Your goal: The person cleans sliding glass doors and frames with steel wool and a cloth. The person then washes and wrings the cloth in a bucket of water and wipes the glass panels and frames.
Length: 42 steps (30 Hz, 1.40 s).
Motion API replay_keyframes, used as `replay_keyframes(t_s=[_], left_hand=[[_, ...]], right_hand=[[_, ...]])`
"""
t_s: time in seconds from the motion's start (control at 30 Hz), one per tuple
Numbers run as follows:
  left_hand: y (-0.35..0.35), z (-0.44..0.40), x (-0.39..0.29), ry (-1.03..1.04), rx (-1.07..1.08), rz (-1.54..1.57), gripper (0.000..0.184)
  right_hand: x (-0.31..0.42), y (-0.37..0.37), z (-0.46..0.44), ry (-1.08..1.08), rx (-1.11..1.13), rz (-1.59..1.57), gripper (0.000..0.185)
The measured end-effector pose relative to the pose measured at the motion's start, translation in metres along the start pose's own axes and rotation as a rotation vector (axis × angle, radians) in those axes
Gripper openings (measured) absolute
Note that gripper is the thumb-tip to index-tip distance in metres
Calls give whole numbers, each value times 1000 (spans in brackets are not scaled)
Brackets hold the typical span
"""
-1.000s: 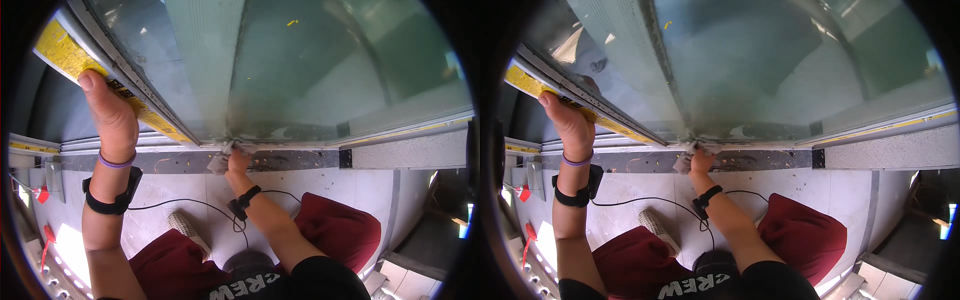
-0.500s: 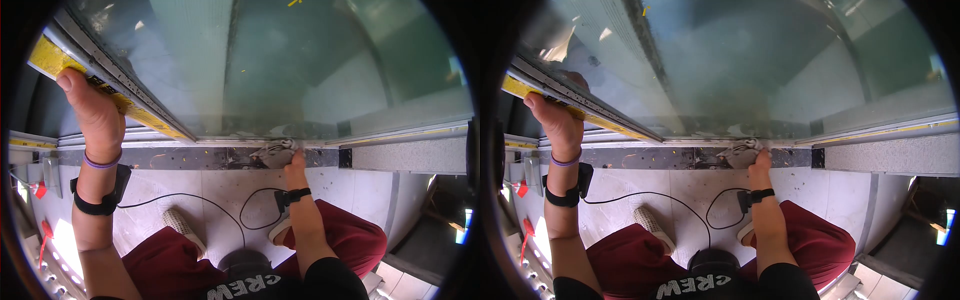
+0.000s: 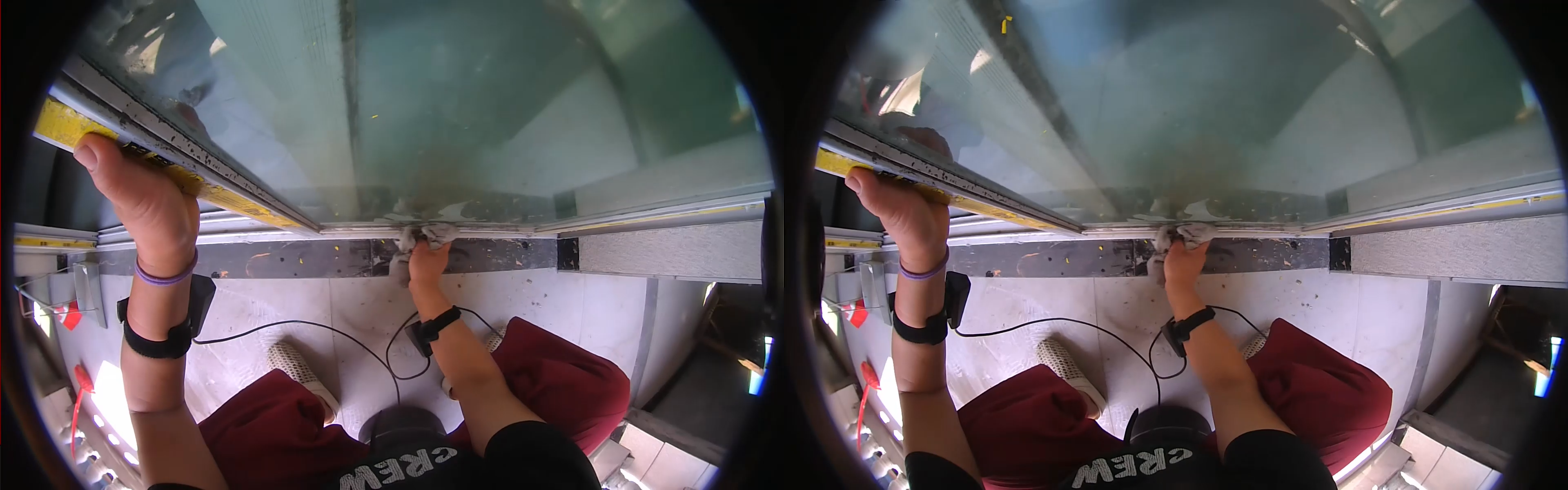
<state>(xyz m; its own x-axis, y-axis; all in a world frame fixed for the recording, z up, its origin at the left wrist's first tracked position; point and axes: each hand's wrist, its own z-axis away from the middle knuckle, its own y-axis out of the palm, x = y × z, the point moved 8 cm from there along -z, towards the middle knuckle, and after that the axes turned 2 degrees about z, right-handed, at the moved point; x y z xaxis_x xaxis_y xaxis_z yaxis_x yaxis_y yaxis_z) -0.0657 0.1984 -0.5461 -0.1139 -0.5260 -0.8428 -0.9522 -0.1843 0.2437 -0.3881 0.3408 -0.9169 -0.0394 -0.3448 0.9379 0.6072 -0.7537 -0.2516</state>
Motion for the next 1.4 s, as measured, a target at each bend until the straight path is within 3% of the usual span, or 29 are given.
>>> replay_keyframes(t_s=[0.07, 0.17, 0.23, 0.27, 0.33, 0.4, 0.47, 0.5, 0.57, 0.67, 0.97, 1.07, 1.13, 1.17, 1.27, 1.33, 1.37, 1.4], left_hand=[[-4, 0, 0, 23, -16, -6, 70], [-10, 0, 9, -16, 8, 7, 69], [-6, 3, 10, -41, 16, 39, 69], [-2, 3, 10, -62, 29, 70, 69], [2, 2, 1, 21, -4, 1, 64], [-1, 1, 0, 35, -16, -40, 64], [-5, 4, 9, -62, -5, -47, 69], [-3, 4, 8, -62, 14, -9, 68], [1, 2, 8, -58, 43, 26, 68], [-3, 0, 9, -51, 25, 69, 66], [5, 1, -1, 6, 14, -30, 62], [8, 1, 6, 3, 68, -106, 62], [4, 1, 13, -25, 71, -165, 64], [1, -1, 13, -24, 69, -147, 64], [4, -2, 14, -51, 61, -59, 65], [3, -3, 12, -44, 46, -53, 65], [3, -3, 11, -45, 47, -59, 65], [2, -3, 11, -42, 37, -57, 64]], right_hand=[[14, 31, 27, -158, 148, 164, 61], [7, 61, 50, -130, 272, 372, 65], [8, 87, 67, -216, 534, 629, 65], [12, 88, 67, -221, 535, 630, 65], [37, 101, 82, -295, 722, 727, 53], [65, 101, 95, -408, 740, 802, 53], [94, 111, 122, -764, 919, 919, 50], [93, 116, 118, -756, 924, 919, 50], [90, 135, 122, -968, 1014, 1073, 44], [79, 125, 104, -1030, 988, 1183, 40], [81, 16, 7, -842, 901, 1443, 39], [82, -2, -29, -728, 891, 1507, 44], [87, -29, -55, -454, 947, 1489, 45], [95, -47, -63, -454, 930, 1500, 45], [137, -97, -46, -504, 898, 1286, 49], [204, -104, -3, -920, 719, 1230, 54], [218, -103, 7, -918, 724, 1225, 54], [252, -101, 31, -1274, 563, 1130, 55]])
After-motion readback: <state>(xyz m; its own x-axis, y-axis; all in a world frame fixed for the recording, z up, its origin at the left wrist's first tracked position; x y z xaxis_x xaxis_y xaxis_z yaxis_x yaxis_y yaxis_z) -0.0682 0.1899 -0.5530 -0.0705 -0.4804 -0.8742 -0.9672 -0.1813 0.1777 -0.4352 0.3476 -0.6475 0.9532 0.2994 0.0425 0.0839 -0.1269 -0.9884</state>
